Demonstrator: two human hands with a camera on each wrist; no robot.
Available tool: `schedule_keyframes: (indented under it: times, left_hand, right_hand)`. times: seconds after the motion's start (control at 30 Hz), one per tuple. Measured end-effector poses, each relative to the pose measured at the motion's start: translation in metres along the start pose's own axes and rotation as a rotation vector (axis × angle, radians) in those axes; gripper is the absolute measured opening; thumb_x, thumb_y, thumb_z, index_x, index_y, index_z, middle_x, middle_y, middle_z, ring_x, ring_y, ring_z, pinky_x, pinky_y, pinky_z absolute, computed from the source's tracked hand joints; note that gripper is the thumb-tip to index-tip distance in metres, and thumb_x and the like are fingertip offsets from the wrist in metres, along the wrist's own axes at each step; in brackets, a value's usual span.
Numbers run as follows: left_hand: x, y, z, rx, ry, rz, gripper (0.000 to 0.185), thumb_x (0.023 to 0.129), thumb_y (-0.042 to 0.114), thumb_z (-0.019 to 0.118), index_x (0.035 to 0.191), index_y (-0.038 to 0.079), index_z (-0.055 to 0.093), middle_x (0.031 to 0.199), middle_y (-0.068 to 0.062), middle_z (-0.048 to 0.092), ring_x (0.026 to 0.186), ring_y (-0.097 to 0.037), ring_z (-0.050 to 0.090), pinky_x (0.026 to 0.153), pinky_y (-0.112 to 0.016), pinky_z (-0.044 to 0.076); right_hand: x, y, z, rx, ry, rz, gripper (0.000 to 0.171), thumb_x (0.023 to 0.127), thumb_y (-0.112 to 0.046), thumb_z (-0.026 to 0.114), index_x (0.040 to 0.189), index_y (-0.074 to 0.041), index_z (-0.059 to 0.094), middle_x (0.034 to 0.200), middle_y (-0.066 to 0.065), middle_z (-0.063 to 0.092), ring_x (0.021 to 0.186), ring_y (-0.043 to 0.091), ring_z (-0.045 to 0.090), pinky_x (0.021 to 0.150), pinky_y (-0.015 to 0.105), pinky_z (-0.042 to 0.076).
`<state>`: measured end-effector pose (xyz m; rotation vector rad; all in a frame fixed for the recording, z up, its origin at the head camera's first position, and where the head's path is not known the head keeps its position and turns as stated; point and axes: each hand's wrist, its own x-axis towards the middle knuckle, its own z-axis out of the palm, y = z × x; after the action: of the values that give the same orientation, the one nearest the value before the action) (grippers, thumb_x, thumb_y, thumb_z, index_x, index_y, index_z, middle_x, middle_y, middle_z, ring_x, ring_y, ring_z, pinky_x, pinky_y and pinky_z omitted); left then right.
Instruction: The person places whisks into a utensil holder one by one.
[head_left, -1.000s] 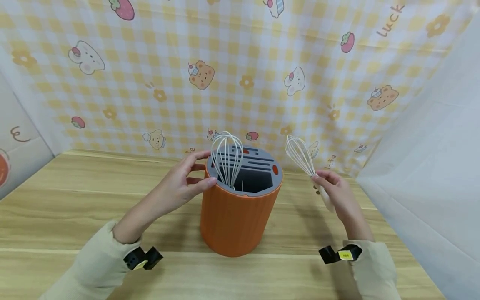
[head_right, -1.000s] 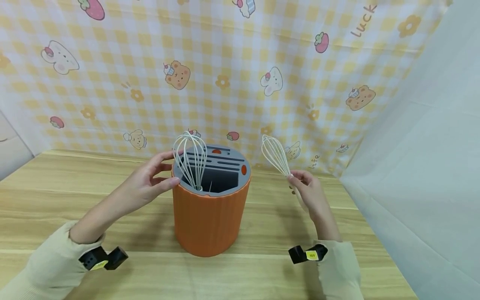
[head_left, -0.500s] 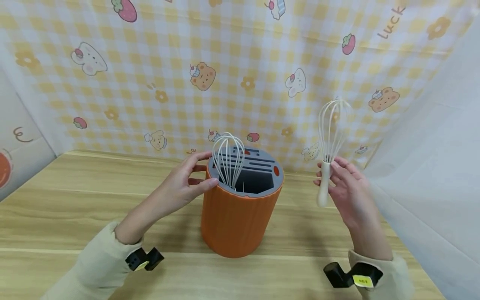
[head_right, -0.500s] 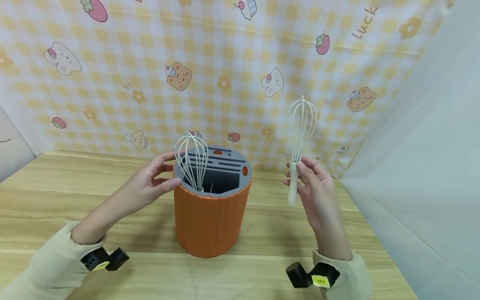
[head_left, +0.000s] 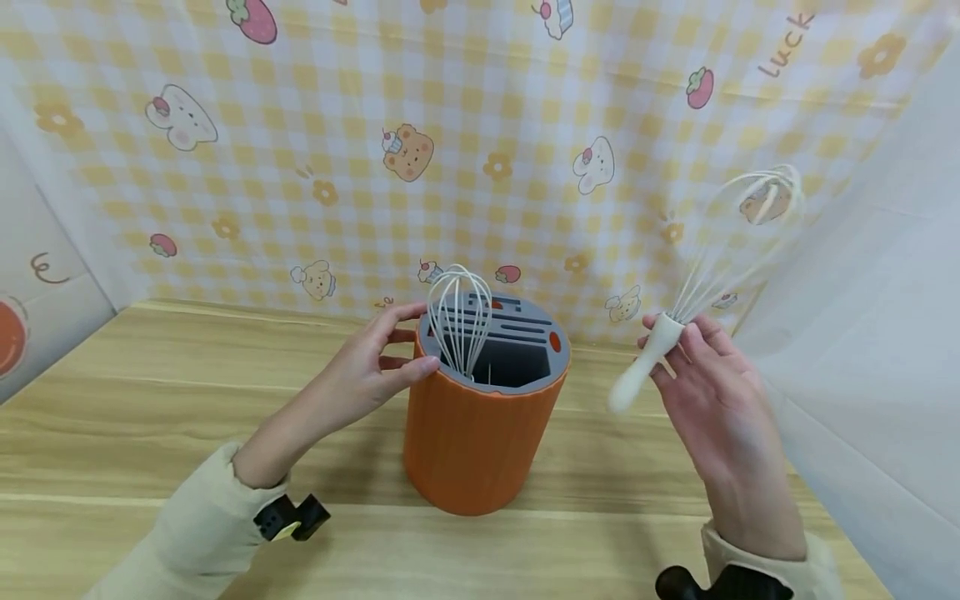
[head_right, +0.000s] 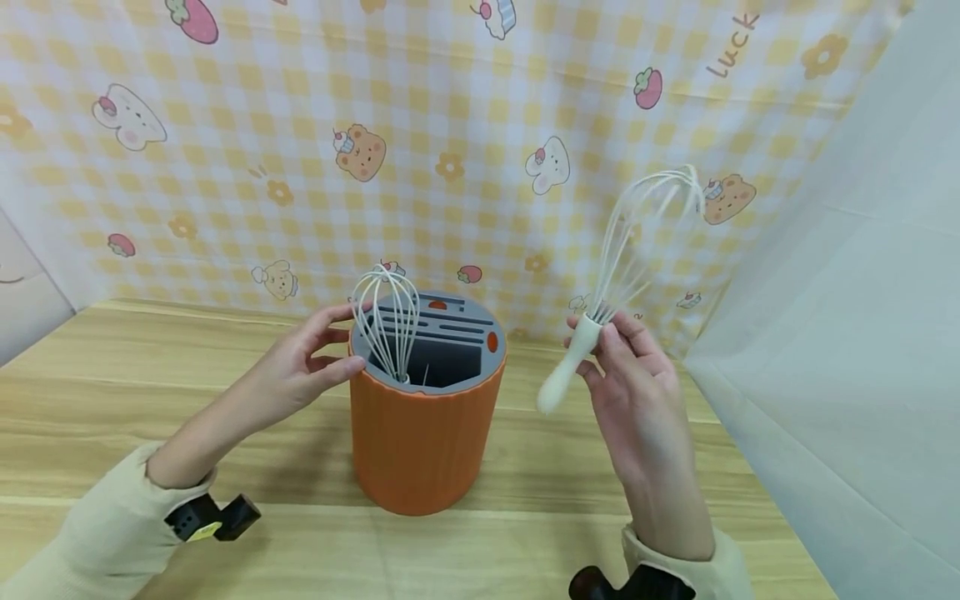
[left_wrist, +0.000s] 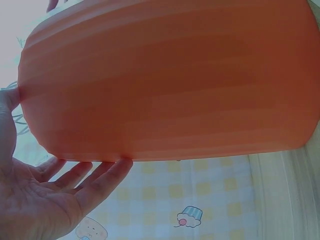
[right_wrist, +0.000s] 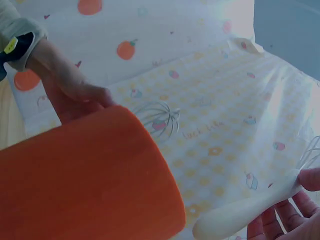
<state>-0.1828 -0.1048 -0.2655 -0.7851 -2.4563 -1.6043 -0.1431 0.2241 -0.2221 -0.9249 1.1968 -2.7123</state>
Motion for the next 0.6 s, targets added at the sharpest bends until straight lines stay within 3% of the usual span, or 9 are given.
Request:
schedule_keyframes:
  times: [0.37,0.6]
  left_hand:
    - [0.0,-0.001,0.001,0.006,-0.001,-0.009,0.059,0.09,0.025,0.061,0.139,0.009,0.035,0.139,-0.011,0.042,0.12,-0.032,0.049,0.094,-0.046,0.049]
    - [0.0,-0.001,0.0,-0.001,0.0,-0.003,0.058,0.089,0.024,0.061,0.139,0.009,0.035,0.139,-0.01,0.041,0.12,-0.032,0.049,0.093,-0.046,0.049]
  right_hand:
    - [-0.005,0.008,0.016,-0.003,-0.001,-0.163,0.029,0.099,0.004,0.024,0.109,0.005,0.051,0.117,0.022,0.061,0.113,0.033,0.054,0.093,0.04,0.042]
    - [-0.003,0.014,0.028,-0.12,0.097,-0.237,0.025,0.096,0.008,0.032,0.115,0.003,0.046,0.114,0.022,0.063,0.109,0.034,0.059,0.092,0.04,0.048]
